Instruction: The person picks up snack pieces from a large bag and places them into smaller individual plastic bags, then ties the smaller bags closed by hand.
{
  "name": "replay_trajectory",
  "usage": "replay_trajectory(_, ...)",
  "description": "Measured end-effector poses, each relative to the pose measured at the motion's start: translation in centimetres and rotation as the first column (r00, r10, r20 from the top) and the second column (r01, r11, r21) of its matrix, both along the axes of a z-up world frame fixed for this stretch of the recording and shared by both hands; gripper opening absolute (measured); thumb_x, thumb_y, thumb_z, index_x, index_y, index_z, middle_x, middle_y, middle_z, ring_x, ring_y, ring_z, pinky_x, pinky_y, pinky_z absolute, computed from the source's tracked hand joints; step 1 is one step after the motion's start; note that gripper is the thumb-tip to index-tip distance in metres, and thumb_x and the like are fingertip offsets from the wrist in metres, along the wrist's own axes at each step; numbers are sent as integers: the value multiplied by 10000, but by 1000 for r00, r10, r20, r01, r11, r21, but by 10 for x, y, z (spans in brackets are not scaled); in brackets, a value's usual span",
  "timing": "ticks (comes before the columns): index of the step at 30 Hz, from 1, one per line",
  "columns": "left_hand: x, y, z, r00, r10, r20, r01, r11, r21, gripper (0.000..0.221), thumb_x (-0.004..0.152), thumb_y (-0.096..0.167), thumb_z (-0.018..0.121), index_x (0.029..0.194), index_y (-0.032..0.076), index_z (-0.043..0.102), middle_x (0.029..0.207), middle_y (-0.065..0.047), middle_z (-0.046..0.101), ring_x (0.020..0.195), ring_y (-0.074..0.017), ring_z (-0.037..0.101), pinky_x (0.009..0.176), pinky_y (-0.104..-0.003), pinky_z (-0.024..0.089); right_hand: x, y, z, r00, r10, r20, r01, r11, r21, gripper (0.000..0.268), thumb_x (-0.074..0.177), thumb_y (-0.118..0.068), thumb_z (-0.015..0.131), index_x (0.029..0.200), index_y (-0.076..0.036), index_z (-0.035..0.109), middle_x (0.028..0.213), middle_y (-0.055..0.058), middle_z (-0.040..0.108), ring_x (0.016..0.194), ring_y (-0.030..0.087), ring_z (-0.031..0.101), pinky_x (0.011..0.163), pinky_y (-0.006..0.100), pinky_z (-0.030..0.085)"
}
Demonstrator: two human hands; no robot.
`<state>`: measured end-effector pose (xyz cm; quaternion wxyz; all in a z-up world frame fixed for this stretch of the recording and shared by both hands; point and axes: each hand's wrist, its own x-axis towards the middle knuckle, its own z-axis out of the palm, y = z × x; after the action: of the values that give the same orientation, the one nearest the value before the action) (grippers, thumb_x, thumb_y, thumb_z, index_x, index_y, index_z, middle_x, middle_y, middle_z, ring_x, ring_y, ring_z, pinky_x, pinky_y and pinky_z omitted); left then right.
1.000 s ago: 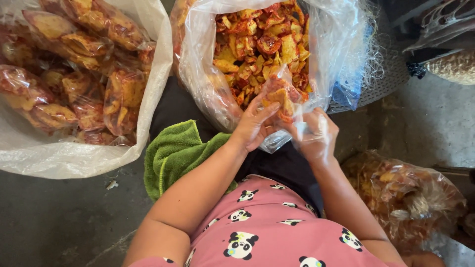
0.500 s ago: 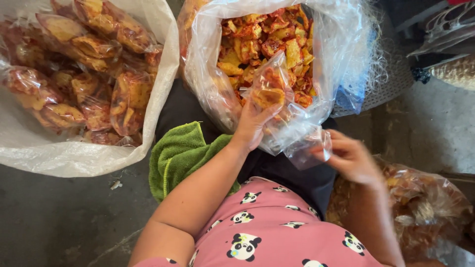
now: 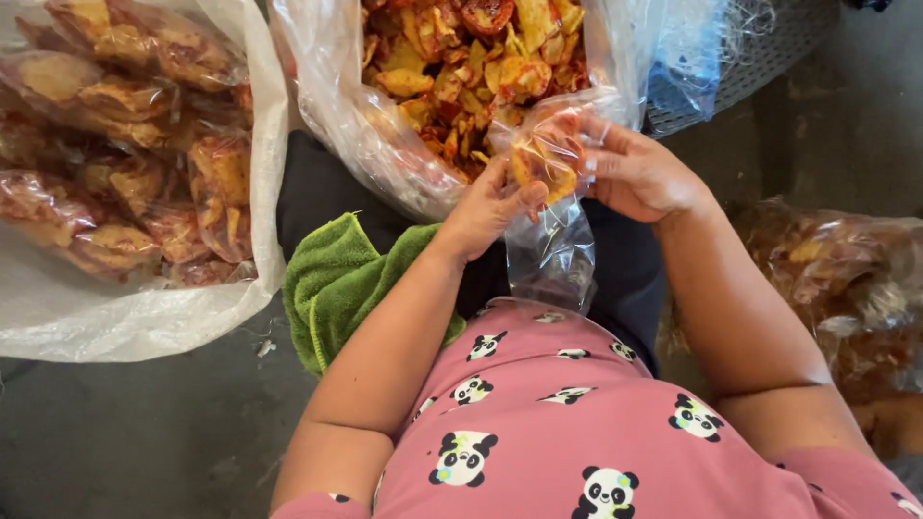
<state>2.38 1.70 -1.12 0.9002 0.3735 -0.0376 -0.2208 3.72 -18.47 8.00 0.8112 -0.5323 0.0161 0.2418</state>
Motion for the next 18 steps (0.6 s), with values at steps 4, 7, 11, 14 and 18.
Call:
replay_trajectory(4, 1, -6, -6, 998, -25, 57, 27, 999, -27, 766, 887, 235, 860, 1525, 140, 448, 1048, -44, 635, 777, -119, 651, 488, -191, 548, 0, -4, -21, 994, -64, 83, 70, 995, -72, 659, 788, 177, 727, 1397, -17, 565, 1172, 128, 711, 1010, 204, 726, 857, 382, 633)
replay_trajectory(7, 1, -6, 19, 999, -36, -15, 35, 998, -61, 639, 800, 54, 910, 1356, 143, 607, 1052, -65, 739, 798, -134, 735, 530, -205, 587, 0, -2, -31, 993, -32, 117, 53, 983, -178, 678, 754, 161, 783, 1372, -20, 567, 1137, 94, 714, 952, 179, 712, 845, 386, 644)
replay_trajectory(11, 4, -21, -25, 993, 12, -118, -18, 998, -54, 635, 744, 30, 938, 1295, 118, 634, 1088, -82, 742, 863, -194, 741, 646, -308, 646, -3, -7, -26, 992, -48, 113, 65, 986, -152, 375, 899, 38, 724, 1250, -32, 614, 1021, 61, 681, 914, 149, 689, 842, 319, 614)
replay_trajectory(14, 6, -20, -14, 985, 53, -166, -67, 994, -82, 629, 768, 23, 924, 1307, 112, 613, 1134, -89, 723, 937, -237, 743, 690, -366, 670, -5, 9, -6, 986, -78, 147, 108, 972, -210, 303, 902, 35, 743, 1178, -28, 634, 950, 41, 634, 862, 136, 675, 812, 301, 615)
replay_trajectory(18, 4, -19, -16, 989, 69, -131, -75, 996, -39, 809, 801, 60, 905, 1475, 190, 479, 1339, -11, 622, 1114, -169, 645, 872, -338, 629, -5, 33, 24, 972, -131, 198, 186, 938, -292, 343, 874, 9, 798, 1180, -47, 654, 955, -1, 622, 859, 71, 655, 809, 253, 621)
